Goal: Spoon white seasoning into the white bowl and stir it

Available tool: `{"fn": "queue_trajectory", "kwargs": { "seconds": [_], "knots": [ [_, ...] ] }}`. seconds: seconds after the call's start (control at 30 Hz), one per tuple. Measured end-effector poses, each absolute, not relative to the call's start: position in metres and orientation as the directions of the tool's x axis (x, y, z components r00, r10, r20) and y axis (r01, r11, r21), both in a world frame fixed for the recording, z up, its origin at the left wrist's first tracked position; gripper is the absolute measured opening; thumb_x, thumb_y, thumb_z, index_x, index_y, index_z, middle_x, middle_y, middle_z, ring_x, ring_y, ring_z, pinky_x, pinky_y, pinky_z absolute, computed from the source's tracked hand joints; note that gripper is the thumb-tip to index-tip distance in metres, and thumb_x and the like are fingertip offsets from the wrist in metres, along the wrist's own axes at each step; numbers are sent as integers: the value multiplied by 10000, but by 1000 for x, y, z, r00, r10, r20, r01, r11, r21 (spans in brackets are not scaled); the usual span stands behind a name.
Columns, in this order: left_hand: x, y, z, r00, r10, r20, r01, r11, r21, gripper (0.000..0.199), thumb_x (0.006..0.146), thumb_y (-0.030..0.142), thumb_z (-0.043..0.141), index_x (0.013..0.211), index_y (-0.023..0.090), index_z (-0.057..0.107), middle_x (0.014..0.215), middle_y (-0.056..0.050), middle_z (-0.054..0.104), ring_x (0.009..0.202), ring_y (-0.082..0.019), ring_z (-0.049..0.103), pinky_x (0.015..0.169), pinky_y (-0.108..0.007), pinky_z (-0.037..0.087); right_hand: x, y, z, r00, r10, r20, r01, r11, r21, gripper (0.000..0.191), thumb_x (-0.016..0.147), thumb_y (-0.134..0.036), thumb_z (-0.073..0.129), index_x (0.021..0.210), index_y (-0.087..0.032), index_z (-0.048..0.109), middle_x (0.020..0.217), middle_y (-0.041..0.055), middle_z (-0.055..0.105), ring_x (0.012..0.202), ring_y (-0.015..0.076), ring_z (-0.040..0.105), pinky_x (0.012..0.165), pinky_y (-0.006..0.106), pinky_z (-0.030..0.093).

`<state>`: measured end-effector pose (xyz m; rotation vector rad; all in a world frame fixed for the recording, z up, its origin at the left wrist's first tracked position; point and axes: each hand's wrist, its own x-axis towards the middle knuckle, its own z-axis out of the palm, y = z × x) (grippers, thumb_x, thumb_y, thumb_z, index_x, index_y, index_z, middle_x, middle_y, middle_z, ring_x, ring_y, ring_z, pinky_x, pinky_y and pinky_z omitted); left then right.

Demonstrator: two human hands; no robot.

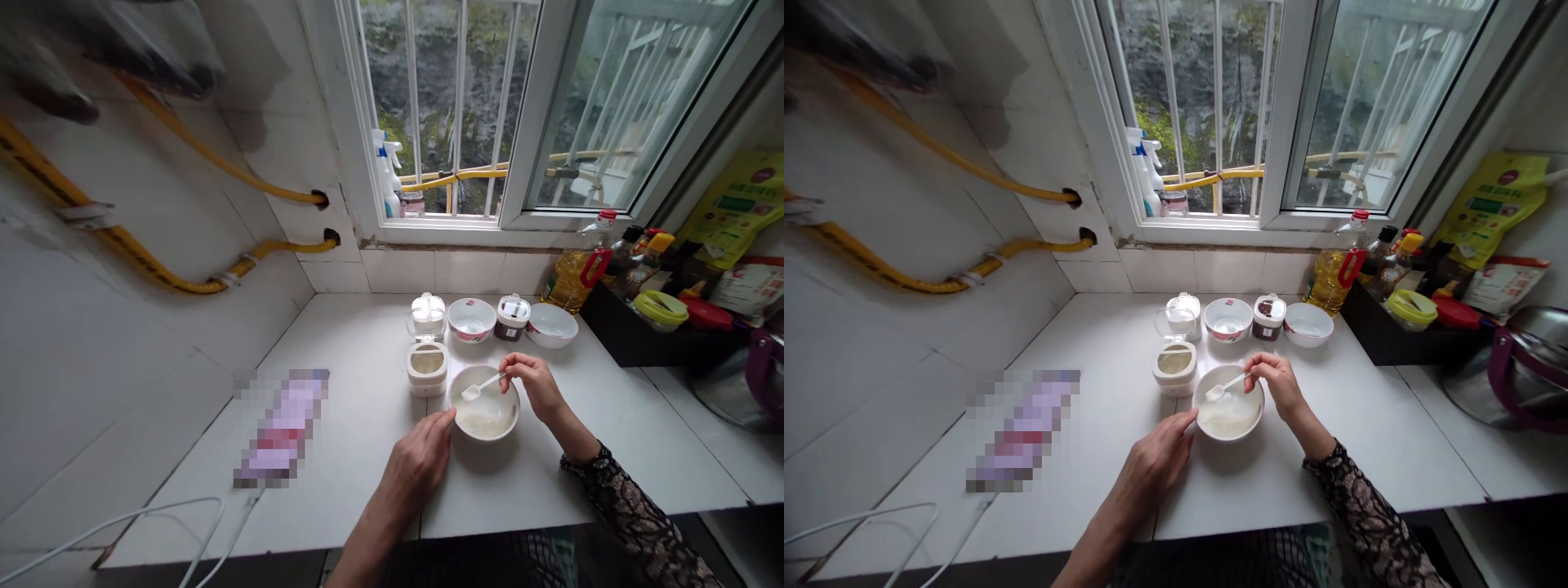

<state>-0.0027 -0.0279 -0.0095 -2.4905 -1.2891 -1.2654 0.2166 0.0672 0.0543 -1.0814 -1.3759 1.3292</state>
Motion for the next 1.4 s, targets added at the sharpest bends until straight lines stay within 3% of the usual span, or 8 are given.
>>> {"fn": "queue_trajectory", "kwargs": {
  "seconds": [0.17, 0.33, 0.4, 0.47, 0.57, 0.8, 1.1, 1.4],
  "knots": [
    [-3, -27, -13, 314, 641, 700, 701, -654, 285, 423, 932, 64, 397, 1343, 150, 449, 1054, -119, 696, 958, -209, 700, 798, -307, 606, 210, 73, 64, -143, 984, 103, -19, 101, -995, 106, 684, -274, 571, 701, -189, 633, 510, 4, 637, 542, 179, 581, 679, 348, 480],
    [-2, -28, -15, 315, 654, 688, 707, -645, 290, 438, 921, 56, 395, 1347, 146, 446, 1061, -124, 690, 959, -217, 699, 786, -318, 610, 181, 74, 77, -140, 914, 380, 93, 394, -914, 116, 838, -296, 525, 829, -205, 595, 652, 17, 679, 643, 196, 638, 729, 371, 504],
    [-1, -28, -14, 314, 661, 682, 710, -640, 293, 422, 926, 55, 390, 1334, 139, 454, 1056, -127, 690, 952, -219, 699, 774, -322, 611, 170, 72, 77, -195, 798, 570, 255, 603, -756, 117, 901, -261, 490, 869, -212, 591, 706, 29, 693, 706, 206, 645, 817, 412, 488],
    [-1, -27, -14, 314, 665, 677, 713, -636, 295, 409, 931, 58, 382, 1325, 134, 462, 1056, -130, 690, 954, -220, 698, 776, -327, 610, 162, 68, 73, -375, 609, 699, 367, 790, -491, 132, 916, -181, 469, 870, -220, 588, 708, 19, 691, 704, 198, 632, 933, 457, 440],
    [-1, -27, -14, 314, 666, 676, 713, -636, 295, 409, 936, 66, 376, 1329, 135, 468, 1055, -130, 692, 958, -218, 698, 788, -327, 608, 161, 66, 67, -546, 435, 716, 380, 890, -251, 188, 912, -95, 442, 898, -227, 577, 722, 5, 695, 678, 183, 620, 1004, 472, 394],
    [-1, -29, -13, 309, 682, 663, 712, -628, 314, 430, 929, 66, 374, 1343, 143, 462, 1066, -129, 690, 959, -215, 695, 781, -324, 608, 173, 69, 67, -440, 516, 735, 389, 847, -361, 171, 945, -119, 438, 925, -233, 564, 758, 14, 703, 731, 194, 628, 933, 441, 442],
    [-1, -27, -14, 309, 674, 671, 716, -629, 302, 407, 929, 56, 369, 1316, 132, 470, 1055, -130, 690, 953, -217, 695, 768, -322, 606, 165, 60, 59, -613, 380, 693, 382, 910, -161, 213, 916, -68, 420, 982, -216, 558, 769, 30, 685, 709, 193, 603, 919, 432, 459],
    [-1, -28, -13, 312, 675, 669, 721, -626, 296, 386, 947, 69, 368, 1313, 130, 477, 1046, -126, 687, 941, -216, 695, 759, -313, 605, 166, 56, 61, -600, 341, 724, 382, 917, -116, 219, 904, -52, 428, 1001, -201, 557, 768, 35, 674, 730, 192, 610, 934, 418, 458]
  ]
}}
